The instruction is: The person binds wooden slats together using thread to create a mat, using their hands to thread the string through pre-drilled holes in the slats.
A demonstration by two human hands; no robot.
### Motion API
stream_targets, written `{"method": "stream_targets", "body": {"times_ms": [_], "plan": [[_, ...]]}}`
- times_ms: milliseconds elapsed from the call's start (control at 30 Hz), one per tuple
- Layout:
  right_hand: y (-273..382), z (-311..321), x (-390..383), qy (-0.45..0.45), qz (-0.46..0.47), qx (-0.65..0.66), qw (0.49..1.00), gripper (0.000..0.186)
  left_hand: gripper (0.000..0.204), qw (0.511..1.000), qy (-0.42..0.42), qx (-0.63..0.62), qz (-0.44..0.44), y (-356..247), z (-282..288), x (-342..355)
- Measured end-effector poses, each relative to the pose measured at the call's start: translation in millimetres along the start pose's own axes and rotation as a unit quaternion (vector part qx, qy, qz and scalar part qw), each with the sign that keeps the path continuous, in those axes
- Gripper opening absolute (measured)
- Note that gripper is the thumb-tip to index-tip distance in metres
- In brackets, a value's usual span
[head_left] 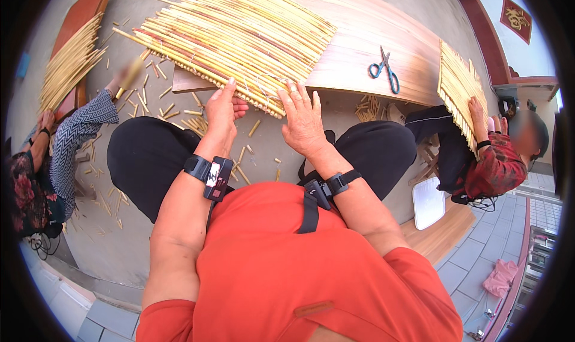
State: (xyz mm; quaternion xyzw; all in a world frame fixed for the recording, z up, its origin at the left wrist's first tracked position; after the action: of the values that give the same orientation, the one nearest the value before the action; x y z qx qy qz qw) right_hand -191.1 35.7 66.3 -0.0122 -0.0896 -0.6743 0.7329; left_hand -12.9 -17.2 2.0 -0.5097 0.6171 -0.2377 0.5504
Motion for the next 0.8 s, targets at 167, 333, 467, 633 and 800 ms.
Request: {"method": "stream_targets", "body": {"times_ms": [167,333,467,633,800], "plan": [[6.3,43.8,11.5,-0.11,-0.005,0.101,0.989,0.067,0.039,0.997,0.031,-0.009,-0.075,-56.1,-19.6,-38.4],[4.8,124.0,37.1,-0.226,0.009,0.24,0.944,0.049,0.034,0.964,0.132,-0.092,-0.21,-131.4,-37.7,-61.5],[10.6,170.5,37.6,-0.27,-0.015,0.318,0.909,0.041,0.026,0.925,0.054,0.078,-0.368,-121.2,-28.3,-61.1],[-0.1,204.9,24.8,-0.234,-0.088,0.438,0.864,0.03,0.097,0.728,0.133,0.347,-0.576,-89.1,-73.0,-109.4],[-23.5,220.3,21.2,-0.136,-0.16,0.616,0.759,0.028,0.134,0.651,0.185,0.433,-0.596,-82.8,-103.3,-125.1]]}}
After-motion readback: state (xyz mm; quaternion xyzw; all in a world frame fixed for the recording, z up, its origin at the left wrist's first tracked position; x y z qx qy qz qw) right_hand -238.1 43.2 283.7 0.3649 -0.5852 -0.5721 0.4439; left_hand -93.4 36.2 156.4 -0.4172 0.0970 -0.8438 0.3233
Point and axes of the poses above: each hand's wrist, its own x-axis towards the middle knuckle, its own z-axis out of the back of the hand, y = z × x, the point moved 4 cm from there along x, towards the middle knuckle, and after that the axes turned 11 degrees about -z, right-handed, at the moved point
